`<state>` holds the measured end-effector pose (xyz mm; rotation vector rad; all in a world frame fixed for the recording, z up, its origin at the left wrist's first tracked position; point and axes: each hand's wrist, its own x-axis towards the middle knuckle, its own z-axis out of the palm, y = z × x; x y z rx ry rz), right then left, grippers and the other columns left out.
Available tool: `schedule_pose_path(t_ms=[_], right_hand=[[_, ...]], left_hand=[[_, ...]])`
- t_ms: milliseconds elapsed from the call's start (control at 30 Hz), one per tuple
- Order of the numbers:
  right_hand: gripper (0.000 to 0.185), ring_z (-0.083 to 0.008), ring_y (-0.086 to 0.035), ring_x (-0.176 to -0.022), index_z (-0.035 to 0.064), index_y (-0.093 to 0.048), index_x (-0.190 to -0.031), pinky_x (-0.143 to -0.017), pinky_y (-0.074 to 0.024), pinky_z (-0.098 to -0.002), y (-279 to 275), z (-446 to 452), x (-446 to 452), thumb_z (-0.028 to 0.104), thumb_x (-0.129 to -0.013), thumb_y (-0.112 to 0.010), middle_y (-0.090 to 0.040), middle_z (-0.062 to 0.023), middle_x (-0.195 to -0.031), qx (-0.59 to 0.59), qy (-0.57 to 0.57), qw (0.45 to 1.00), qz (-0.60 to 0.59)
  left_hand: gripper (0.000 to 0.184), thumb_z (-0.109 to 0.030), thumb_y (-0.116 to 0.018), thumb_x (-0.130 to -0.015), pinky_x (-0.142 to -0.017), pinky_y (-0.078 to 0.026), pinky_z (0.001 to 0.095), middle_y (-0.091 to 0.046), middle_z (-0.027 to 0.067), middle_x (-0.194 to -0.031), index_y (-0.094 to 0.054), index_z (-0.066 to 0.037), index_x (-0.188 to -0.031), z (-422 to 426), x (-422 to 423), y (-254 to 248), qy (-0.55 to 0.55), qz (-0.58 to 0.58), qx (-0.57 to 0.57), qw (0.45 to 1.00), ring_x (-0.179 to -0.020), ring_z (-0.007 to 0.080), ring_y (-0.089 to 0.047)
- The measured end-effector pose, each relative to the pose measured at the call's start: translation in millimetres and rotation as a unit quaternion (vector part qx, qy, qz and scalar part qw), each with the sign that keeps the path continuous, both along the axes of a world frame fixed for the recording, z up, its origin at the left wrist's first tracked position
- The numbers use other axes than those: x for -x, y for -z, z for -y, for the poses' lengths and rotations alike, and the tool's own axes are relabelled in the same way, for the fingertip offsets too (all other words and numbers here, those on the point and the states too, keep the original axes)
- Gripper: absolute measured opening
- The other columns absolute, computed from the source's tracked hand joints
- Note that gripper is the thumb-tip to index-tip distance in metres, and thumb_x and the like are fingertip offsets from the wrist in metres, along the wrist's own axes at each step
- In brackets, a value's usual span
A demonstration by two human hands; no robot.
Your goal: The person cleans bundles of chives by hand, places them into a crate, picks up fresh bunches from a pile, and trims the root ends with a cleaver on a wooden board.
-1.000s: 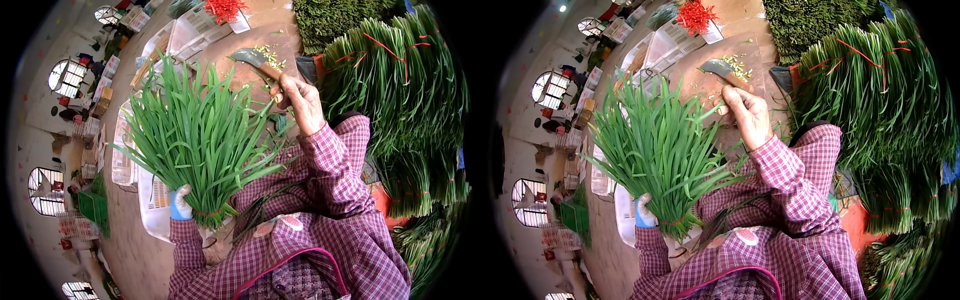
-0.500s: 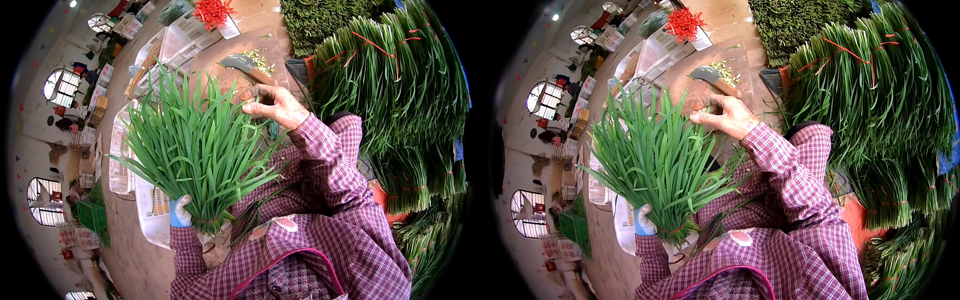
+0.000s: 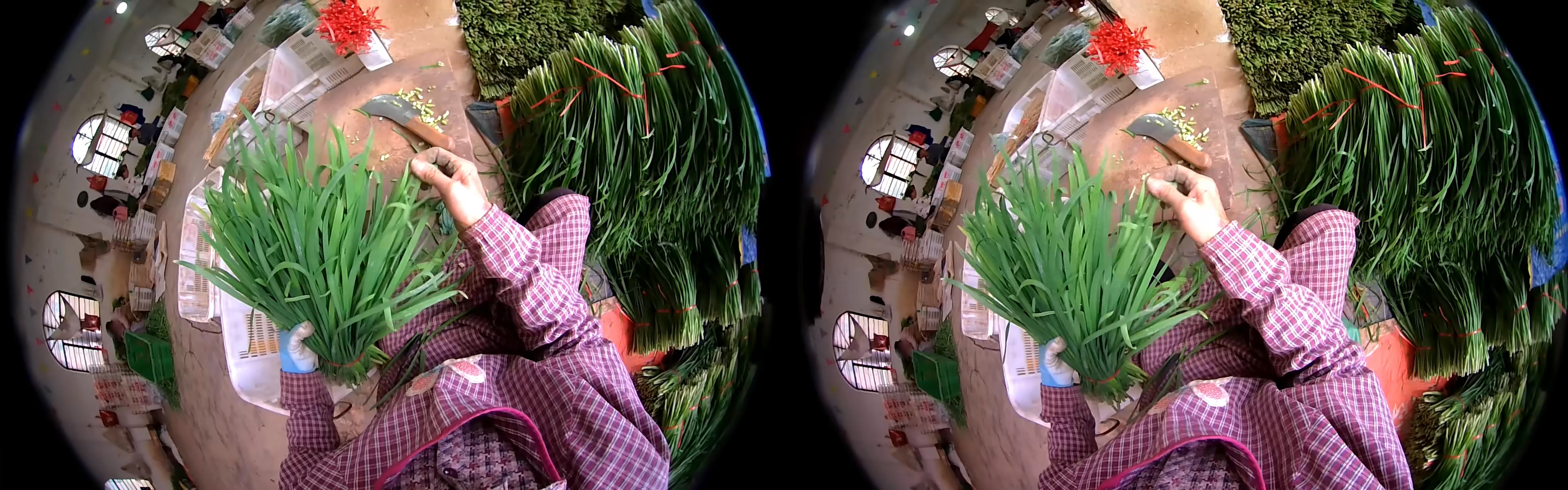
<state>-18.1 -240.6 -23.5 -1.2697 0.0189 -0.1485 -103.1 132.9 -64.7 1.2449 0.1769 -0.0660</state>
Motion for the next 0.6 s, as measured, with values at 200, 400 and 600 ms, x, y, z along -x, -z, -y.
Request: schedule_pose_path(t_ms=[200, 400, 600], right_hand=[[0.03, -0.0076, -0.051, -0.073, 0.0019, -0.064, -0.104, -0.07, -0.0412, -0.0219, 13.4, 35.1, -17.7, 0.029, -0.092, -0.063, -0.058, 0.0027, -0.083, -0.167, 0.149, 0.973, 0.056], [0.029, -0.0196, -0.06, -0.087, 0.0145, -0.065, -0.108, -0.091, -0.0396, -0.0391, -34.6, 25.5, 17.6, 0.029, -0.083, -0.067, -0.066, -0.0044, -0.089, 0.439, 0.239, 0.839, 0.216], [0.041, -0.0228, -0.047, -0.119, 0.023, -0.061, -0.111, -0.105, -0.0286, -0.0555, -36.8, -58.8, 41.3, 0.045, -0.076, -0.066, -0.058, 0.0005, -0.115, 0.536, 0.072, 0.745, 0.39]], left_hand=[[0.045, -0.007, -0.059, -0.076, -0.096, -0.049, 0.0399, -0.063, 0.014, -0.115, -0.056, 0.004, -0.119, -59.4, -1.9, 39.9, 0.033, -0.045, 0.005, 0.998, -0.102, 0.0234, -0.062], [0.041, -0.02, -0.066, -0.085, -0.097, -0.045, 0.0332, -0.062, 0.0124, -0.115, -0.059, 0.004, -0.116, -18.6, 3.3, 29.0, 0.031, -0.042, -0.085, 0.995, -0.104, 0.019, -0.059], [0.041, -0.024, -0.059, -0.091, -0.099, -0.045, 0.0337, -0.059, 0.0127, -0.121, -0.057, 0.003, -0.122, 43.8, 6.6, -15.4, 0.031, -0.019, -0.135, 0.99, -0.108, 0.0192, -0.058]])
